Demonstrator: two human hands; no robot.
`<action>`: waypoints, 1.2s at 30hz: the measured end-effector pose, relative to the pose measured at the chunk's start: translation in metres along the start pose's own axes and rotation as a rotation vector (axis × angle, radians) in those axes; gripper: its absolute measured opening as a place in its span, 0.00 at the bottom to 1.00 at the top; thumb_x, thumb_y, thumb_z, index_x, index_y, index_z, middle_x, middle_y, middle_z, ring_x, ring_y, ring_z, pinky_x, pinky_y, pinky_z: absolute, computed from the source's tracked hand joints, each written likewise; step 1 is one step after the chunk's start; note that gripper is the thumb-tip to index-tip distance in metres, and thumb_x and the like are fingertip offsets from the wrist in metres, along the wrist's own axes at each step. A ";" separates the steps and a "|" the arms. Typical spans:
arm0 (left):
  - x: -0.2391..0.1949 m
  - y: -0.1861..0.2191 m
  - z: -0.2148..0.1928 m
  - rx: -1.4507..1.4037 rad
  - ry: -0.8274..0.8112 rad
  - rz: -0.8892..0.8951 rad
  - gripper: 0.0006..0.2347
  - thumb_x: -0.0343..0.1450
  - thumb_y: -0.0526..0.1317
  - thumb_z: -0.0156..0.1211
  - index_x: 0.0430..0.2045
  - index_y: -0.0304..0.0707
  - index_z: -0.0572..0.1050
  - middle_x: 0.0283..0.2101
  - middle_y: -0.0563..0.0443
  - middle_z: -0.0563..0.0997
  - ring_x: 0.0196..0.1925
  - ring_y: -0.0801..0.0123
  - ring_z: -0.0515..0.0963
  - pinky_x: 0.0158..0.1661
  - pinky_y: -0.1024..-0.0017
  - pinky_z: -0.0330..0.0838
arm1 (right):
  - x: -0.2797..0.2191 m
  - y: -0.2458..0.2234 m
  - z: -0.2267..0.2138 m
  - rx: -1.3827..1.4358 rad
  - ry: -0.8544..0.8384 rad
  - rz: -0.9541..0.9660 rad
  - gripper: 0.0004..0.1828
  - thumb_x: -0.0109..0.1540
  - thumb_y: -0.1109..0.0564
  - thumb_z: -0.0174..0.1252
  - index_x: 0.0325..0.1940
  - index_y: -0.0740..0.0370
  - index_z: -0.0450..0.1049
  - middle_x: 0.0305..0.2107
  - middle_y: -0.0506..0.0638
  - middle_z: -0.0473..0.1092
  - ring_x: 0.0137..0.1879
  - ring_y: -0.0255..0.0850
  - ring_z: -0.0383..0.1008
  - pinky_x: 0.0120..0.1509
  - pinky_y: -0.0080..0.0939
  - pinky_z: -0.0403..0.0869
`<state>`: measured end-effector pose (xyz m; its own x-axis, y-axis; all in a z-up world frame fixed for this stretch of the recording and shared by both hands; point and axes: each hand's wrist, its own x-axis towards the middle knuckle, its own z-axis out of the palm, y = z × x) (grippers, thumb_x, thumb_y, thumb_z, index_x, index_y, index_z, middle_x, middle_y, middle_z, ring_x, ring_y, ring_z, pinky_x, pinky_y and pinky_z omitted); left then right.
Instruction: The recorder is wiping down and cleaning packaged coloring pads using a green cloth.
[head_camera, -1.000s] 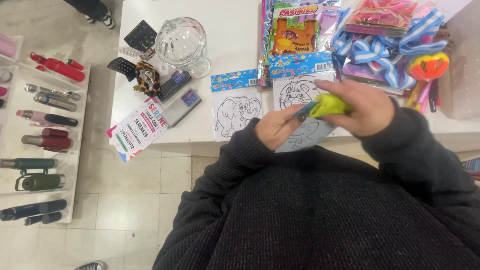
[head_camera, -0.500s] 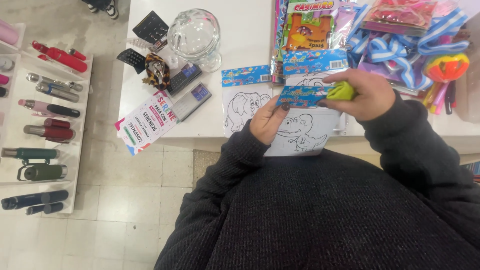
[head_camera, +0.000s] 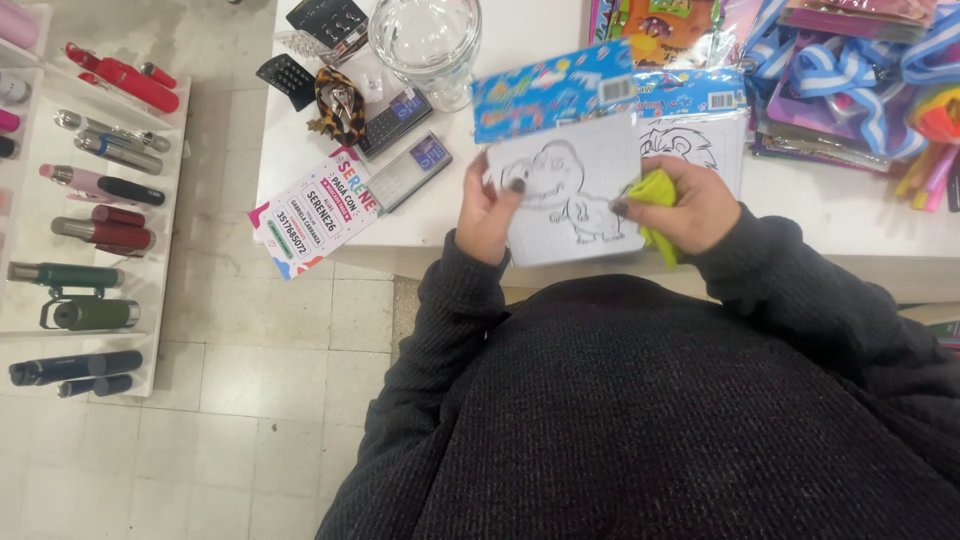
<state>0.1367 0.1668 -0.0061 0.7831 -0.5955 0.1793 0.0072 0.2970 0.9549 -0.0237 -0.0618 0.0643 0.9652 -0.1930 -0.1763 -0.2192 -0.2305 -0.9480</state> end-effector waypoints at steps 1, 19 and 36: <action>-0.004 -0.015 -0.007 -0.001 -0.001 -0.001 0.25 0.76 0.30 0.52 0.68 0.25 0.50 0.64 0.37 0.69 0.61 0.62 0.75 0.60 0.64 0.72 | -0.001 -0.006 0.001 0.000 0.001 0.001 0.23 0.59 0.56 0.66 0.55 0.68 0.71 0.35 0.52 0.78 0.39 0.37 0.78 0.43 0.36 0.77; -0.010 -0.002 -0.039 0.846 0.150 -0.007 0.34 0.70 0.39 0.65 0.67 0.18 0.55 0.61 0.24 0.72 0.63 0.45 0.74 0.59 0.61 0.70 | -0.037 0.001 -0.035 -0.113 0.180 -0.108 0.22 0.64 0.60 0.61 0.62 0.66 0.71 0.46 0.52 0.78 0.54 0.38 0.78 0.61 0.40 0.76; 0.001 -0.055 0.076 0.298 -0.328 -0.215 0.33 0.75 0.43 0.57 0.72 0.29 0.48 0.70 0.25 0.61 0.73 0.44 0.65 0.67 0.56 0.67 | -0.019 0.115 -0.032 -0.716 0.526 -0.463 0.44 0.61 0.55 0.63 0.76 0.76 0.53 0.72 0.73 0.55 0.78 0.67 0.54 0.83 0.59 0.54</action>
<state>0.0899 0.0937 -0.0402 0.5462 -0.8376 -0.0099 -0.0685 -0.0565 0.9961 -0.0721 -0.1151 -0.0332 0.8296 -0.2962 0.4733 -0.0387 -0.8762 -0.4804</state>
